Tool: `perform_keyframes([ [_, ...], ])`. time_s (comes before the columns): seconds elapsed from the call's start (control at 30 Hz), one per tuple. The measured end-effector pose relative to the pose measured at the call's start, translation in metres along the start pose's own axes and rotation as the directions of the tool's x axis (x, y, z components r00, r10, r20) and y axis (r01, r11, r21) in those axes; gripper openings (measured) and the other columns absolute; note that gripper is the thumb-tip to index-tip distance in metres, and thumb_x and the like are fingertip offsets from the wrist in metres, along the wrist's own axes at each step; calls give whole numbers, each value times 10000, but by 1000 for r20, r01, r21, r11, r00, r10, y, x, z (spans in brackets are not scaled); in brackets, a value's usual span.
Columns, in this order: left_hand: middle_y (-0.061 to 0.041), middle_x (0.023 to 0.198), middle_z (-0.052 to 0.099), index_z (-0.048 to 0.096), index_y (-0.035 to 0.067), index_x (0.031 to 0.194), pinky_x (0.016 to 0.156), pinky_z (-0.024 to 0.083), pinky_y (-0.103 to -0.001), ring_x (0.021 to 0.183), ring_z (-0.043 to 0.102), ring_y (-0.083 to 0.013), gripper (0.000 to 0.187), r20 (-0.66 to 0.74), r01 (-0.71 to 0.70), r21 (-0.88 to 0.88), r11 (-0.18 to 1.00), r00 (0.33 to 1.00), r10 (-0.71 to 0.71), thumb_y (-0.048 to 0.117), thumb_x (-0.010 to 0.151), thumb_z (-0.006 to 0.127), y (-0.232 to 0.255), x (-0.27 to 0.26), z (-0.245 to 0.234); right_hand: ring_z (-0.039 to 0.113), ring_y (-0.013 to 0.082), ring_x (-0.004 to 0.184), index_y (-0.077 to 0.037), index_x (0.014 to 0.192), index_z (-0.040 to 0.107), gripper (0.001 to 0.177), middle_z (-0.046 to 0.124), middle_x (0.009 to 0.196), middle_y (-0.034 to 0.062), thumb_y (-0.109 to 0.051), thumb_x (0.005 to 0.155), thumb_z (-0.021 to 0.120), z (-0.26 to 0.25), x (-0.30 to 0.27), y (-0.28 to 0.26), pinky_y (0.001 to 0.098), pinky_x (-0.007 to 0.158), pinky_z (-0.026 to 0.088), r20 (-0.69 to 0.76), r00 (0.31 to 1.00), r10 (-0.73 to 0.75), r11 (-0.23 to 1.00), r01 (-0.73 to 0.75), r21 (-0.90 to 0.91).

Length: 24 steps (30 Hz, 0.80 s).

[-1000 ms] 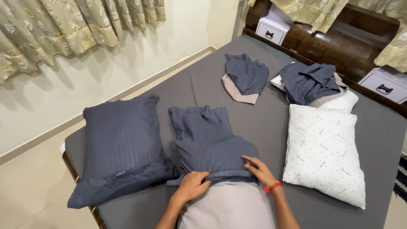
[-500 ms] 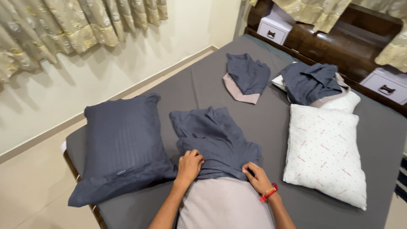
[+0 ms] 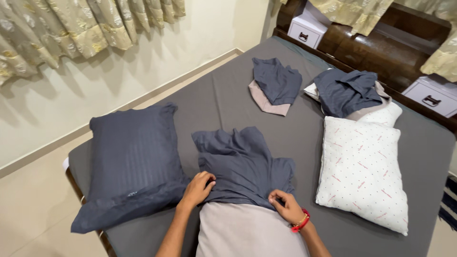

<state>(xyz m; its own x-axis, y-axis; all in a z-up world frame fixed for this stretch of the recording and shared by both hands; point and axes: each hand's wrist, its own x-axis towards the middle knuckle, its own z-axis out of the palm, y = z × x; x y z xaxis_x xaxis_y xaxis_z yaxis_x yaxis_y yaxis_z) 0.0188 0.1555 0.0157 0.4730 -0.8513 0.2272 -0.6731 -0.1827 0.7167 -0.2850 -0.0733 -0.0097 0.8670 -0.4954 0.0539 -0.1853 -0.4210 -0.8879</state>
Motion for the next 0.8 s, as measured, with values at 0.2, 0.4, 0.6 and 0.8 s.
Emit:
perform_keyframes([
  [0.2,-63,1011,702,733,96,1003,848,524,-411,989,660,-291,174,99,57,72,996,993,-64,232,913,674,-16,-5,16,530,107,841,-38,1042,674,257,608,956,-23,-258,910,695,-39,10,29,291,760,442,-106,983,152,977,-166,-130],
  [0.4,-107,1005,723,713,63,1013,849,527,-435,984,681,-330,205,150,65,59,996,986,-73,235,961,613,-42,-18,33,453,104,742,-37,987,631,287,549,797,-14,-324,979,623,-24,7,74,273,698,430,-174,937,304,952,-307,12],
  [0.6,-126,991,748,688,74,1047,833,542,-428,950,708,-317,237,258,148,-101,984,959,-117,282,990,591,-26,-40,1,386,119,719,5,891,659,388,472,746,-17,-359,1023,627,-35,-32,58,287,663,375,-95,918,385,920,-373,122],
  [0.8,-88,962,730,662,226,1204,819,529,-434,954,687,-300,316,163,244,205,948,946,-279,363,919,679,19,-7,-4,518,220,732,-163,1168,678,347,553,750,67,-255,841,752,-34,16,22,337,713,467,-167,947,275,885,-317,-340],
])
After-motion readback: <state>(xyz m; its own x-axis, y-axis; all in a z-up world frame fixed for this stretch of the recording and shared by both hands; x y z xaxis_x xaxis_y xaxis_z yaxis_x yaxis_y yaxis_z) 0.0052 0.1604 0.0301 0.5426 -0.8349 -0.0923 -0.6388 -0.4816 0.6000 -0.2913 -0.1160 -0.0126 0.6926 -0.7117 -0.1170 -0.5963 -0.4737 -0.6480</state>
